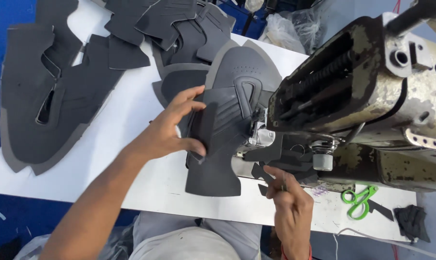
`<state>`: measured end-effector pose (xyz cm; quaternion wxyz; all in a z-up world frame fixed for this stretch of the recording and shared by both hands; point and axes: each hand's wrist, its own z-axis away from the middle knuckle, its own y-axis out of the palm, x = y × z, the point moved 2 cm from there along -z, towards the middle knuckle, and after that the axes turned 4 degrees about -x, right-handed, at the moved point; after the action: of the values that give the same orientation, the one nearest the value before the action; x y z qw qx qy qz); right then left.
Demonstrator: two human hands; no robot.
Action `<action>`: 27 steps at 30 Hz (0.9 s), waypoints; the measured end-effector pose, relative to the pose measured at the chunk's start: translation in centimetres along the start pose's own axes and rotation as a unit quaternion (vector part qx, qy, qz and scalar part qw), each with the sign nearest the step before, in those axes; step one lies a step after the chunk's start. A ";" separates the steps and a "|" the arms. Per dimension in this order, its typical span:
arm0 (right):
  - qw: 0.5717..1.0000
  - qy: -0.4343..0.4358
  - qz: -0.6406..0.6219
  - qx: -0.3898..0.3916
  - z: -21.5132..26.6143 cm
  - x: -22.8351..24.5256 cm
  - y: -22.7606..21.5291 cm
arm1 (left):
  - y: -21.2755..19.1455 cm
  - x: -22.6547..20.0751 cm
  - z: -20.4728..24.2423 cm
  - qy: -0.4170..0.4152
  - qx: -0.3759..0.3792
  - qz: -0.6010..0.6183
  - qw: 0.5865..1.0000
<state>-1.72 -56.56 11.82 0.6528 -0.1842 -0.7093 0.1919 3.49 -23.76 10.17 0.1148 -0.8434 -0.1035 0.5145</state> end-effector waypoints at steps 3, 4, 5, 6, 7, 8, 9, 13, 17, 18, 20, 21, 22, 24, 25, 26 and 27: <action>0.999 0.018 -0.026 0.010 0.0 0.7 -0.2 | 0.7 0.2 0.4 -0.016 -0.060 -0.031 0.998; 1.000 0.014 -0.020 0.008 -0.2 1.5 0.0 | 0.4 0.1 0.7 -0.049 -0.111 -0.047 0.992; 1.000 0.016 -0.020 0.013 -0.3 2.8 0.2 | -0.1 -1.6 0.6 -0.055 -0.112 -0.049 0.991; 1.000 0.005 0.016 0.010 -0.5 4.0 0.4 | -0.9 -3.2 0.5 -0.089 -0.174 -0.037 0.980; 0.999 -0.010 0.050 0.009 -0.8 5.3 0.6 | -1.8 -4.9 0.4 -0.120 -0.239 -0.027 0.963; 0.999 -0.012 0.048 0.015 -1.0 6.3 1.1 | -1.9 -5.0 0.8 -0.123 -0.243 -0.031 0.962; 0.995 -0.053 0.081 0.013 -1.3 7.5 1.5 | -2.1 -5.3 1.2 -0.084 -0.278 -0.071 0.954; 0.957 -0.241 0.159 0.014 -2.9 12.4 4.7 | -2.0 -7.0 1.7 0.084 -0.296 -0.211 0.928; 0.931 -0.299 0.206 0.045 -4.5 14.0 8.1 | -2.1 -8.7 1.1 0.142 -0.259 -0.227 0.928; 0.931 -0.290 0.215 0.049 -4.6 13.6 8.3 | -2.4 -8.6 1.0 0.165 -0.239 -0.218 0.932; 0.932 -0.279 0.226 0.052 -4.5 12.6 8.7 | -3.5 -8.7 -0.7 0.188 -0.219 -0.207 0.935; 0.948 -0.252 0.189 0.043 -4.2 11.8 8.6 | -4.3 -9.2 -2.1 0.225 -0.220 -0.265 0.911; 0.962 -0.226 0.152 0.033 -3.8 11.1 8.6 | -5.0 -9.7 -3.6 0.262 -0.221 -0.322 0.883; 0.975 -0.183 0.124 0.037 -2.2 9.4 7.7 | -4.0 -8.6 -4.2 0.246 -0.228 -0.395 0.855; 0.984 -0.149 0.094 0.040 -1.9 8.5 7.3 | -3.7 -8.0 -4.9 0.233 -0.240 -0.469 0.817; 0.983 -0.152 0.093 0.037 -2.1 8.1 6.8 | -2.5 -6.2 -4.6 0.237 -0.242 -0.469 0.815; 0.992 -0.103 0.067 0.037 -1.8 7.5 6.2 | -1.3 -4.0 -4.2 0.138 -0.210 -0.393 0.884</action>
<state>-0.41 -47.35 15.14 0.5684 -0.1869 -0.7509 0.2793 5.38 -24.08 15.86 0.1406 -0.8003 -0.5156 0.2717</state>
